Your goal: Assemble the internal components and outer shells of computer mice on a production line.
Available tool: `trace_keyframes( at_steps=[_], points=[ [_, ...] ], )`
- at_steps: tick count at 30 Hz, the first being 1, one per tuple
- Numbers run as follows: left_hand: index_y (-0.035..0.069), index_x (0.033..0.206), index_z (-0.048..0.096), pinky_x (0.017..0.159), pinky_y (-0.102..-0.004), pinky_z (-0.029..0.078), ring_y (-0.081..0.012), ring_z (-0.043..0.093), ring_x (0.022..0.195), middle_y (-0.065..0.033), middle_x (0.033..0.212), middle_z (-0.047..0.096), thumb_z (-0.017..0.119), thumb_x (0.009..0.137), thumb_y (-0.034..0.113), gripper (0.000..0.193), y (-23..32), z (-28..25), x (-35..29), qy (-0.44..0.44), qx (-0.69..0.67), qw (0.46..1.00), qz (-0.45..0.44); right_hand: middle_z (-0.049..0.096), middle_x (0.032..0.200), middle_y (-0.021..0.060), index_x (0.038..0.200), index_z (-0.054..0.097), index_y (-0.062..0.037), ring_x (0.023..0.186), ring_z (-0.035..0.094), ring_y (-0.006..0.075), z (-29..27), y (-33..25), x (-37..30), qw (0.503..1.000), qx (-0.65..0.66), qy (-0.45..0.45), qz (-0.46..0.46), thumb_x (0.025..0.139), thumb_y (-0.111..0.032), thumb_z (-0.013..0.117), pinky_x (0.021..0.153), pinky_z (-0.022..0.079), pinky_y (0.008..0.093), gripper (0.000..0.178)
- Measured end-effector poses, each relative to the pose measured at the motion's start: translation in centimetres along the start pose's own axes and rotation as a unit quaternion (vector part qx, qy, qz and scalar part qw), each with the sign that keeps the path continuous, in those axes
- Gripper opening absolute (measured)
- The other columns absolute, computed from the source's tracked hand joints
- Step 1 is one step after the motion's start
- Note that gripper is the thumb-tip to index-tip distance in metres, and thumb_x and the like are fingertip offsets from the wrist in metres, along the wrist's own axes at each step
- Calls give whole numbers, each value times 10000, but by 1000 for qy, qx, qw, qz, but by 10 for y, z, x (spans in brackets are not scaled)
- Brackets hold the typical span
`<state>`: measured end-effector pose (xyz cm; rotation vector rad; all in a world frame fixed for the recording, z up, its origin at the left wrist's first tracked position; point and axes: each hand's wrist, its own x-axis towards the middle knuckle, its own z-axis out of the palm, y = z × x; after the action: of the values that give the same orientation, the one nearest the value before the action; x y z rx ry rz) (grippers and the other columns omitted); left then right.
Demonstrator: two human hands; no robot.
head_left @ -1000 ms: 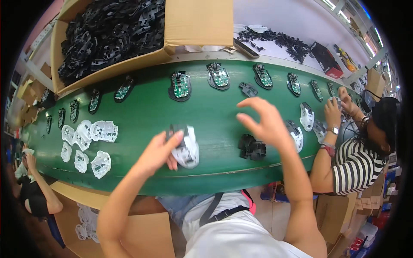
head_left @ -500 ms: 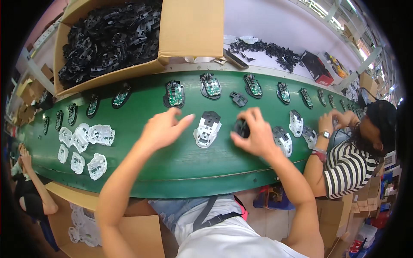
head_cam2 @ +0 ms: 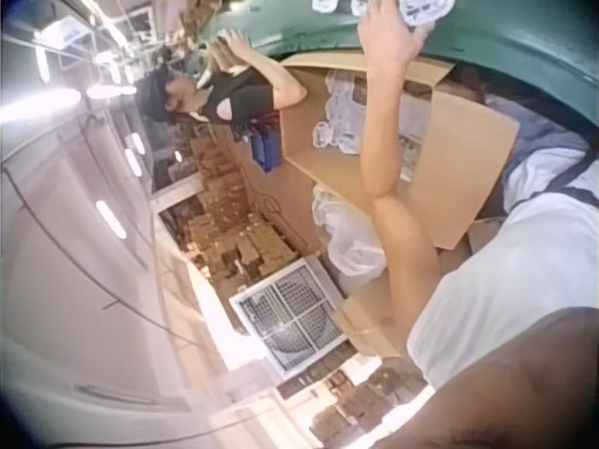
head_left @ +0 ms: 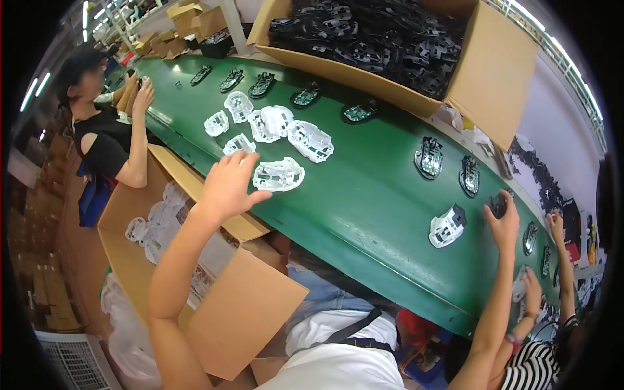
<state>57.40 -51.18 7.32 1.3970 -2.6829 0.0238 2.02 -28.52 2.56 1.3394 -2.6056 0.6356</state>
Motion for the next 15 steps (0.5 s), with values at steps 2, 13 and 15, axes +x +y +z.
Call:
trace_keyframes(
  at_steps=[2,13,15],
  points=[
    [99,1417,502,1067,-495,427,-391,467,1352,-140,1460,498,858,749,429,826,-3,17,-3,18,-15,998,62,670,1154,174,1317,581,-102,1023,679,351,-4,-59,-12,976,204,53,-56,785,-236,823,895,549,428,599],
    [3,1337,563,887,-412,561,-321,700,1037,-210,1178,690,622,979,366,513,33,30,45,-1,-335,929,159,506,1396,192,1466,455,-78,1242,512,413,78,-197,-46,943,190,-47,-268,783,-238,823,1059,454,471,792],
    [-18,1331,555,829,-397,585,-294,717,957,-213,1124,702,565,1002,407,538,56,22,44,-54,-524,839,132,469,1431,192,1476,436,-70,1238,506,417,69,-188,-51,947,193,-77,-244,762,-245,840,1064,449,474,840]
  ],
)
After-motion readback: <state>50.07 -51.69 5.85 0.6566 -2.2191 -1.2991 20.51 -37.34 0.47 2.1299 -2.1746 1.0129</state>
